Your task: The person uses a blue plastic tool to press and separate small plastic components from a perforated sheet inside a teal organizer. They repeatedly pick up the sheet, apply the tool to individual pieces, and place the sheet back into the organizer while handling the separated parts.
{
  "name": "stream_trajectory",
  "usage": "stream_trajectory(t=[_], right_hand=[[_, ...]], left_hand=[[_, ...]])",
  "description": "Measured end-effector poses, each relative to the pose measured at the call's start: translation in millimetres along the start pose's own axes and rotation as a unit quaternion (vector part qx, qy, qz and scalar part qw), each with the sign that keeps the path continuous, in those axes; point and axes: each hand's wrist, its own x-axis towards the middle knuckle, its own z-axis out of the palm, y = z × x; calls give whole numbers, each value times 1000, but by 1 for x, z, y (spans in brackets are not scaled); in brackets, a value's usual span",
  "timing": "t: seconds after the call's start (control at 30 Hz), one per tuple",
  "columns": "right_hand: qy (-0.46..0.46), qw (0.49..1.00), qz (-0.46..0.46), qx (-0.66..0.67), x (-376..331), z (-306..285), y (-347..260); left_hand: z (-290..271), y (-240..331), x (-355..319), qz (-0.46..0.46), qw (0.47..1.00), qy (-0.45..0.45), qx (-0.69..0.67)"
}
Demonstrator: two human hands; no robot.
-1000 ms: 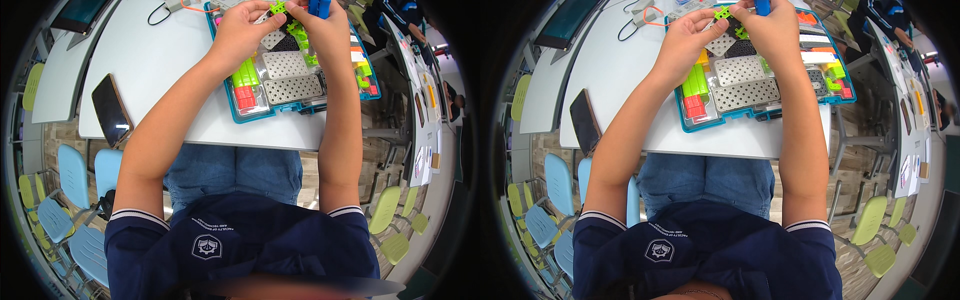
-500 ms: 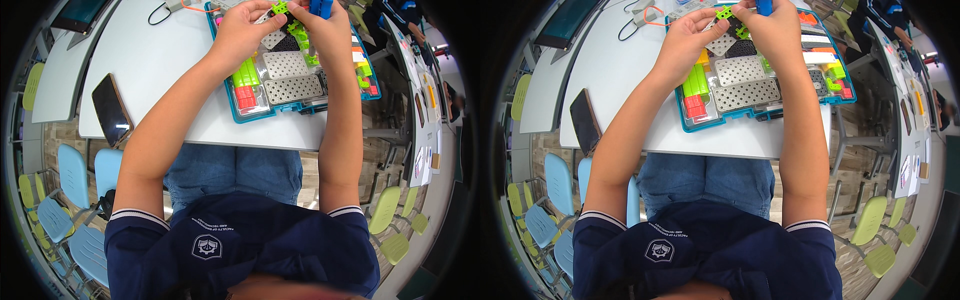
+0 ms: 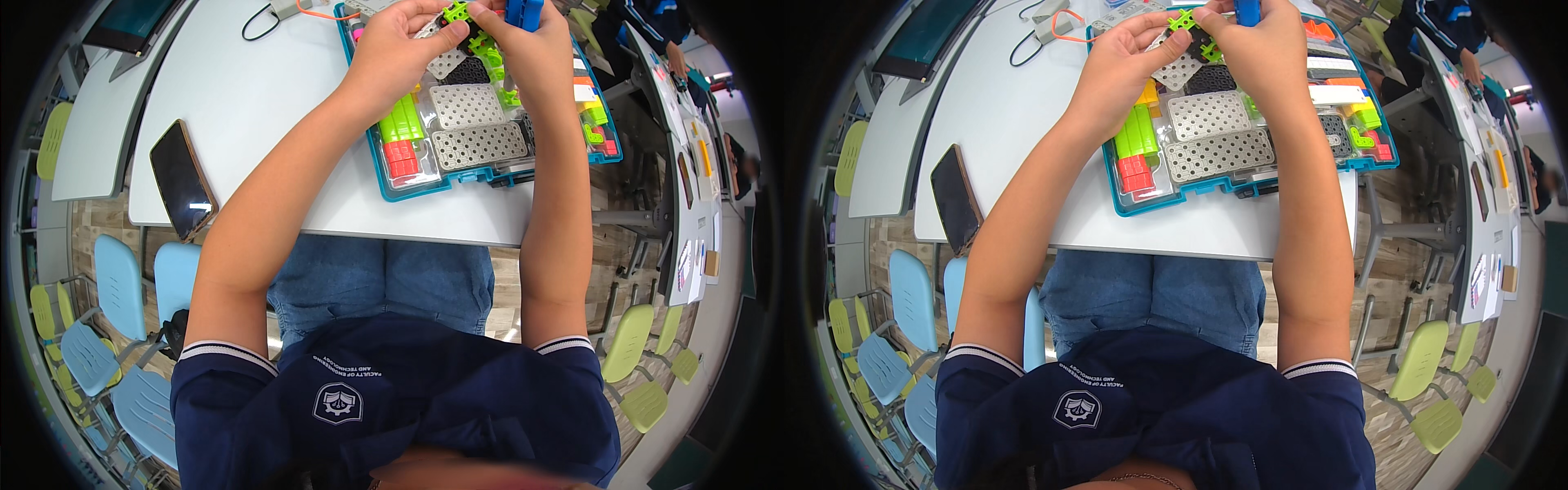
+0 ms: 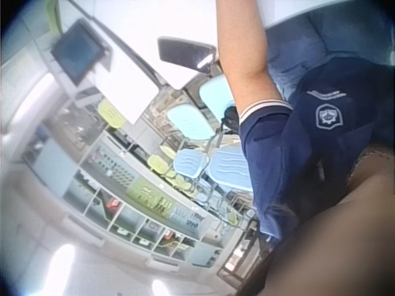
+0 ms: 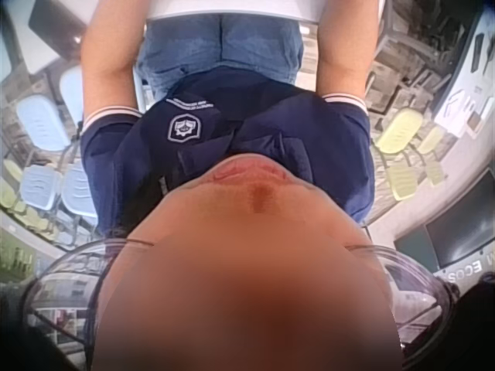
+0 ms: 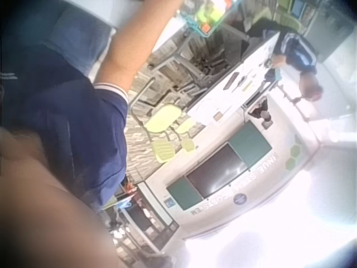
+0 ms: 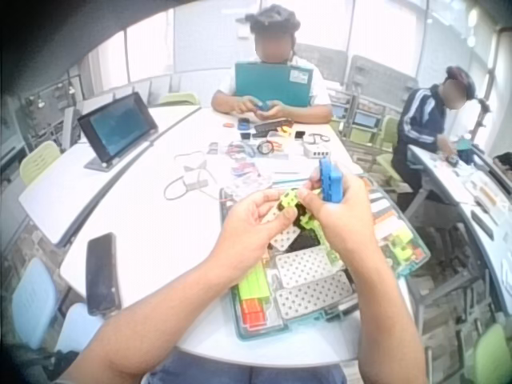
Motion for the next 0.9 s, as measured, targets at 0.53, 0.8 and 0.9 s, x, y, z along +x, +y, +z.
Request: stream_trajectory(t=[0.53, 0.8, 0.9], right_hand=[[-1, 1000, -2, 4, -1, 1, 1], [-11, 1000, -3, 15, -1, 0, 0], [-17, 1000, -1, 0, -1, -1, 0]], left_hand=[[1, 1, 0, -12, 1000, 12, -2], [1, -1, 0, -12, 1000, 10, -19], [1, -1, 0, 3, 1000, 13, 5]])
